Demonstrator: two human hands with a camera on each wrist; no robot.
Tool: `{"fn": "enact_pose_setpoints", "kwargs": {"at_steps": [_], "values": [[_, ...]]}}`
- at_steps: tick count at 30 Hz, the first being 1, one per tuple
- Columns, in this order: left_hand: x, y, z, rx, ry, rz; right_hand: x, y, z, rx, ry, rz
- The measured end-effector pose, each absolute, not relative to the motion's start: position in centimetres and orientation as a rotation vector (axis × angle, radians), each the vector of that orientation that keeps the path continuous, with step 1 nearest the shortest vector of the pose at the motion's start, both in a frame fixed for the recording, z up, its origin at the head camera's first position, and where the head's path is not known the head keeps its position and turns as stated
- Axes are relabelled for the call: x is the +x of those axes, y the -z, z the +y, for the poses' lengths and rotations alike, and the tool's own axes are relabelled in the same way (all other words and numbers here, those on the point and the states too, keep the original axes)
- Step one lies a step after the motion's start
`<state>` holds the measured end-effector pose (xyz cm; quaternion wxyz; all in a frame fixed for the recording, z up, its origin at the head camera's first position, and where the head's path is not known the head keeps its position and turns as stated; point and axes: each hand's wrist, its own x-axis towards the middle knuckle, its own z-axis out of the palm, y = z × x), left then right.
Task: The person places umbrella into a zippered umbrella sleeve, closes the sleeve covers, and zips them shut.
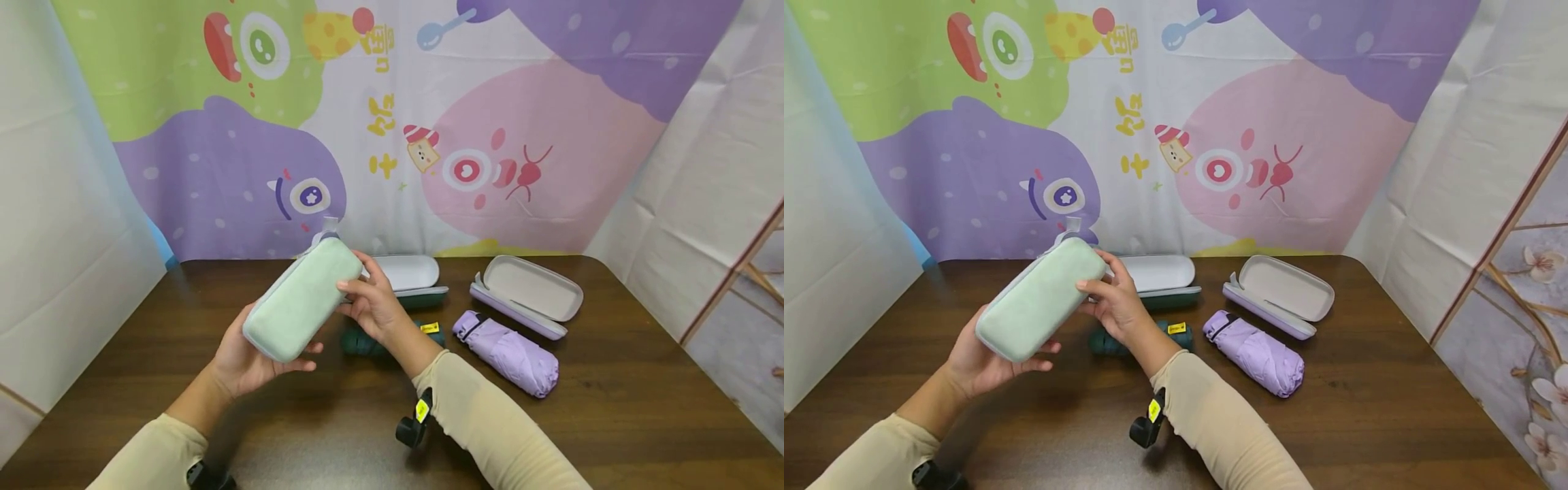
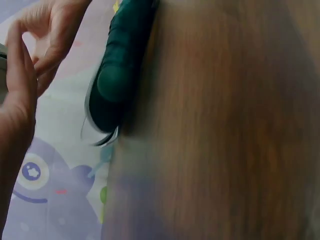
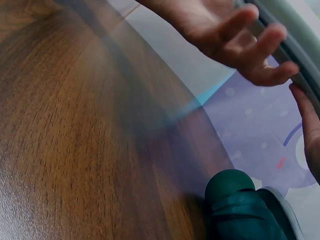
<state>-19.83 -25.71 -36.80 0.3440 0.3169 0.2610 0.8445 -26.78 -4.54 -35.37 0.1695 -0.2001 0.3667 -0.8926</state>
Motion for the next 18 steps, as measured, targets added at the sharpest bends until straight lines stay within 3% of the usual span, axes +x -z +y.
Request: {"fn": "enact_pose_setpoints", "kwargs": {"at_steps": [11, 18], "values": [[-19.2, 36.3, -23.7, 0.924, -2.129, 0.455, -26.8, 35.2, -3.9, -0.740, 2.425, 0.995], [-19.0, 36.1, -24.2, 0.838, -2.315, 0.699, -27.2, 34.6, -3.3, -0.648, 2.299, 1.424]]}}
